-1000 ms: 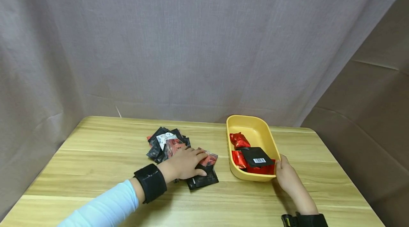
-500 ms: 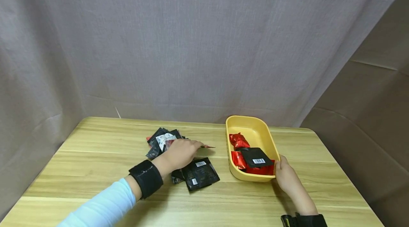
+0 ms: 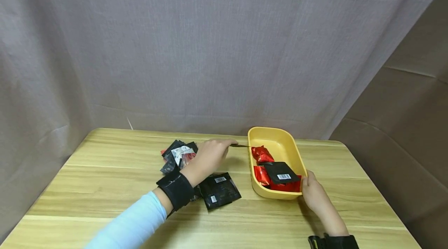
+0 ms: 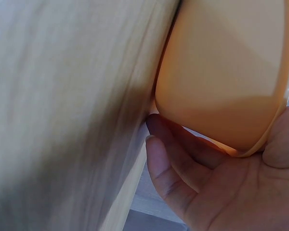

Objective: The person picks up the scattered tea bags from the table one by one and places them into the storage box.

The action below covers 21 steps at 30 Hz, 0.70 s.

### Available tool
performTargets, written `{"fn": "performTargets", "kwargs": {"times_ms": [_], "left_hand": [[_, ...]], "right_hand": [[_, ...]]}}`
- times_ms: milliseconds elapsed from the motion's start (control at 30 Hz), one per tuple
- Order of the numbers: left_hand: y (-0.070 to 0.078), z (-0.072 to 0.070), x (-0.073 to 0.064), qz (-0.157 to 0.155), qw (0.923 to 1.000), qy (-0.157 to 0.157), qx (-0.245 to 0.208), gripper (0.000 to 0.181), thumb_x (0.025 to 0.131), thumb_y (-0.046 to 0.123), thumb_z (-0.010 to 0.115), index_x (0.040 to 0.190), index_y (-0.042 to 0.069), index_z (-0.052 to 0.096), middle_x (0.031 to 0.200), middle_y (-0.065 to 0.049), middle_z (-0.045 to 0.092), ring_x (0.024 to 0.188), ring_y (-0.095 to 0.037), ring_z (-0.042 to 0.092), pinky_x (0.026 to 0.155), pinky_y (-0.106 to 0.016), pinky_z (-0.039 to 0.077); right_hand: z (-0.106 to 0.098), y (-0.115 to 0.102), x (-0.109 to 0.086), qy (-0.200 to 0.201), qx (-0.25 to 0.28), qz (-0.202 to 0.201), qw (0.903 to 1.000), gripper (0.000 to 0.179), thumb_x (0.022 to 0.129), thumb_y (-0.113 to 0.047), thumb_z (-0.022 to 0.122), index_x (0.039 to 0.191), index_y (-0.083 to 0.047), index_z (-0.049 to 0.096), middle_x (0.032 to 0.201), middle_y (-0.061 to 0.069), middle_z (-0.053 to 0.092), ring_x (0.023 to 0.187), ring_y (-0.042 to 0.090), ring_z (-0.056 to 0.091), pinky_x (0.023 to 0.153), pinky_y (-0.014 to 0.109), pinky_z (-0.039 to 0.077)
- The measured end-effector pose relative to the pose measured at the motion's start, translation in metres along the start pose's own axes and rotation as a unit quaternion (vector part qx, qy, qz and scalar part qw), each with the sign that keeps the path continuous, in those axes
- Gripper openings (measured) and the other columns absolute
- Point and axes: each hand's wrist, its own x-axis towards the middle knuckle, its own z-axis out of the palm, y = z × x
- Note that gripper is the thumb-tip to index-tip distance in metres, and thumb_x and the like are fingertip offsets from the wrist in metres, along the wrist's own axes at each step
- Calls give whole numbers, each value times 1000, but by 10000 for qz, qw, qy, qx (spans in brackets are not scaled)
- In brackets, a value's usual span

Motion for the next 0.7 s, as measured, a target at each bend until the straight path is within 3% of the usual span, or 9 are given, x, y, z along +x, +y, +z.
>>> {"fn": "performTargets", "kwargs": {"times_ms": [67, 167, 300, 500, 700], "left_hand": [[10, 2, 6, 114, 9999, 27, -65, 36, 91, 5, 48, 118, 21, 66, 75, 3, 72, 56, -9, 51, 49, -29, 50], [27, 6, 12, 318, 9995, -64, -44, 36, 92, 8, 51, 122, 23, 64, 102, 4, 76, 78, -9, 66, 66, -30, 58], [51, 16, 18, 710, 9967, -331, 195, 41, 92, 9, 54, 129, 25, 58, 129, 3, 65, 110, -13, 61, 86, -32, 58], [84, 35, 22, 1161, 9881, -934, 383, 38, 97, 17, 46, 133, 27, 54, 140, 2, 56, 123, -12, 52, 97, -30, 52], [99, 47, 20, 1295, 9807, -1453, 202, 41, 97, 18, 46, 137, 27, 48, 143, 2, 52, 126, -11, 49, 100, -29, 50]], "right_hand": [[0, 0, 0, 0, -3, -12, 10000, 48, 101, -13, 17, 139, 17, 19, 134, 47, 37, 124, 56, 35, 104, 68, 32], [-1, 0, 0, -11, -21, -27, 10000, 48, 102, -13, 17, 139, 17, 19, 134, 47, 37, 124, 56, 35, 104, 68, 33], [-3, 0, -1, -37, 2, -5, 10000, 49, 102, -14, 16, 139, 17, 18, 134, 47, 36, 124, 56, 34, 104, 68, 32], [-4, 2, -3, -66, 21, 54, 10000, 49, 102, -15, 15, 140, 17, 17, 135, 47, 35, 124, 56, 33, 104, 68, 32], [-6, 2, -4, -136, -9, 38, 9999, 50, 103, -16, 13, 140, 18, 16, 136, 47, 33, 125, 56, 31, 102, 69, 33]]}}
